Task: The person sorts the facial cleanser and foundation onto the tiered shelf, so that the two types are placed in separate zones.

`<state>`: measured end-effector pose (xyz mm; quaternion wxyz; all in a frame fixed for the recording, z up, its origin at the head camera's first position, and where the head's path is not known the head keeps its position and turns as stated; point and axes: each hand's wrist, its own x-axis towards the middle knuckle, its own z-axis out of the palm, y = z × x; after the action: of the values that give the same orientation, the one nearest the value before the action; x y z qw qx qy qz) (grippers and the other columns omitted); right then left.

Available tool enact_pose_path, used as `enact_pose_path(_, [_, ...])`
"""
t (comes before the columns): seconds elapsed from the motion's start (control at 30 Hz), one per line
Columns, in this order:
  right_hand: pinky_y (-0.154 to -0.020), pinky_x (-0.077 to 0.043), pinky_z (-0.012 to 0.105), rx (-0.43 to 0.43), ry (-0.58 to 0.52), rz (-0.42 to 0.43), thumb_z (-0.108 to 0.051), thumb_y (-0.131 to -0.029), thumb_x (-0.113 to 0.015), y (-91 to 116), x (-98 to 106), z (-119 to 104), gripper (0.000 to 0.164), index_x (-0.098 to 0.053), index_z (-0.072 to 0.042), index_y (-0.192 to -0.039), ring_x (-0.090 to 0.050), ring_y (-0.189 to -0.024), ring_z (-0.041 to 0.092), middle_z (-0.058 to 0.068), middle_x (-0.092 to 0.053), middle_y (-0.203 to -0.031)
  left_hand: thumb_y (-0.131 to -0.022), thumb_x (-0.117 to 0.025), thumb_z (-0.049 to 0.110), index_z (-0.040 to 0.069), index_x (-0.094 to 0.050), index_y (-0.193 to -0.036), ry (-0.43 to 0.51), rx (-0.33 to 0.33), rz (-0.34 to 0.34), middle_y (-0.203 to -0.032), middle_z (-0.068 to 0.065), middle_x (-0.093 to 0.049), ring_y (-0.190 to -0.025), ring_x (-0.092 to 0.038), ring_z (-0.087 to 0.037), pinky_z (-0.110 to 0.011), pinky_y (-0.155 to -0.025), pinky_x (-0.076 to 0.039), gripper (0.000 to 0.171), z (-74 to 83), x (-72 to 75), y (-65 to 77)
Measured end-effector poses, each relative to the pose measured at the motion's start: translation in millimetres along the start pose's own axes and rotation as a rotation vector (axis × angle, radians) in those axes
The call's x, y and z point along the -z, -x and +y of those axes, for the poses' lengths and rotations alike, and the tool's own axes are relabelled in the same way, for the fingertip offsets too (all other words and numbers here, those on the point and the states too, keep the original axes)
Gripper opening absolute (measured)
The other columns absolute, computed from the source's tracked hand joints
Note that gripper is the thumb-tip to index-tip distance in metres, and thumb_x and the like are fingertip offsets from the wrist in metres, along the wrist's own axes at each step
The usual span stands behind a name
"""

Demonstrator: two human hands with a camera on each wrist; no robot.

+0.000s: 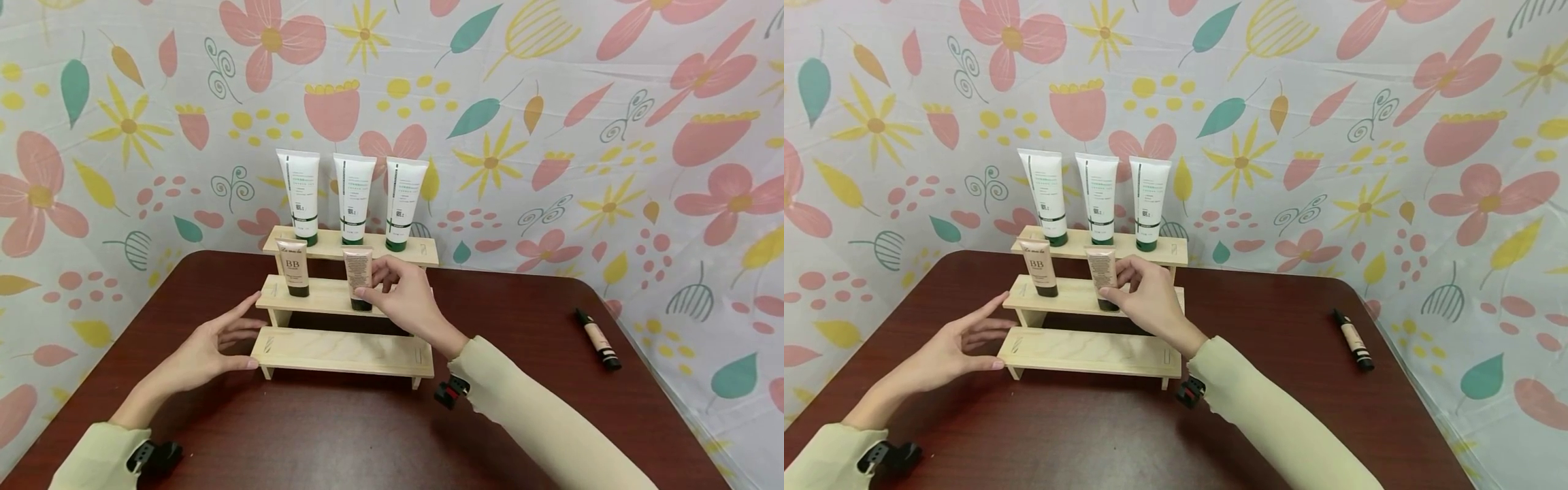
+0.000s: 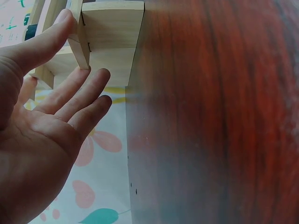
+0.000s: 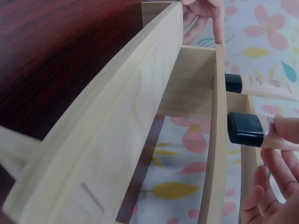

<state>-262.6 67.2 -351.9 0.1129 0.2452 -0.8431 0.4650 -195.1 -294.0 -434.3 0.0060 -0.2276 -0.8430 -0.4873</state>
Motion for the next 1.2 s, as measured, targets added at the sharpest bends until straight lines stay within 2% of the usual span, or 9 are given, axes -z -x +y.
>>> enact_pose_path(0.23, [-0.068, -0.049, 0.033, 0.025, -0.033, 0.046, -0.020, -0.084, -0.091, -9.1, -12.9, -0.3, 0.025, -0.074, -0.014, -0.102, -0.061, -0.070, 0.015, -0.006, -0.069, -0.081, -0.084, -0.091, 0.012, 0.020, -0.026, -0.170, -0.006, 0.010, -0.001, -0.135, -0.020, -0.066, -0.120, -0.067, -0.038, -0.033, -0.102, -0.052, 0.108, 3.1, 0.3, -0.5])
enact_pose_path(0.5, [-0.068, -0.050, 0.031, 0.041, -0.097, 0.051, -0.015, -0.084, -0.091, -16.7, -23.4, -1.4, 0.026, -0.074, -0.013, -0.103, -0.062, -0.071, 0.017, -0.003, -0.068, -0.081, -0.084, -0.091, 0.011, 0.020, -0.026, -0.170, -0.007, 0.006, -0.001, -0.135, -0.019, -0.066, -0.120, -0.067, -0.037, -0.034, -0.101, -0.052, 0.108, 2.4, 0.0, -0.9])
enact_pose_path(0.77, [-0.067, -0.050, 0.031, 0.031, -0.098, 0.049, -0.014, -0.085, -0.090, -18.1, -29.0, -1.9, 0.022, -0.071, -0.015, -0.097, -0.061, -0.070, 0.017, -0.003, -0.068, -0.080, -0.084, -0.091, 0.012, 0.020, -0.025, -0.170, -0.008, 0.011, -0.003, -0.135, -0.019, -0.066, -0.120, -0.067, -0.037, -0.033, -0.101, -0.052, 0.108, 2.6, 0.1, -0.5])
enact_pose_path(1.2, [-0.071, -0.051, 0.030, 0.038, -0.090, 0.046, -0.013, -0.085, -0.090, -20.0, -32.1, -1.7, 0.023, -0.071, -0.014, -0.098, -0.062, -0.074, 0.015, -0.002, -0.069, -0.082, -0.084, -0.091, 0.012, 0.020, -0.025, -0.170, -0.004, 0.008, -0.002, -0.135, -0.020, -0.066, -0.120, -0.067, -0.037, -0.031, -0.101, -0.052, 0.108, 2.4, 0.2, 0.3])
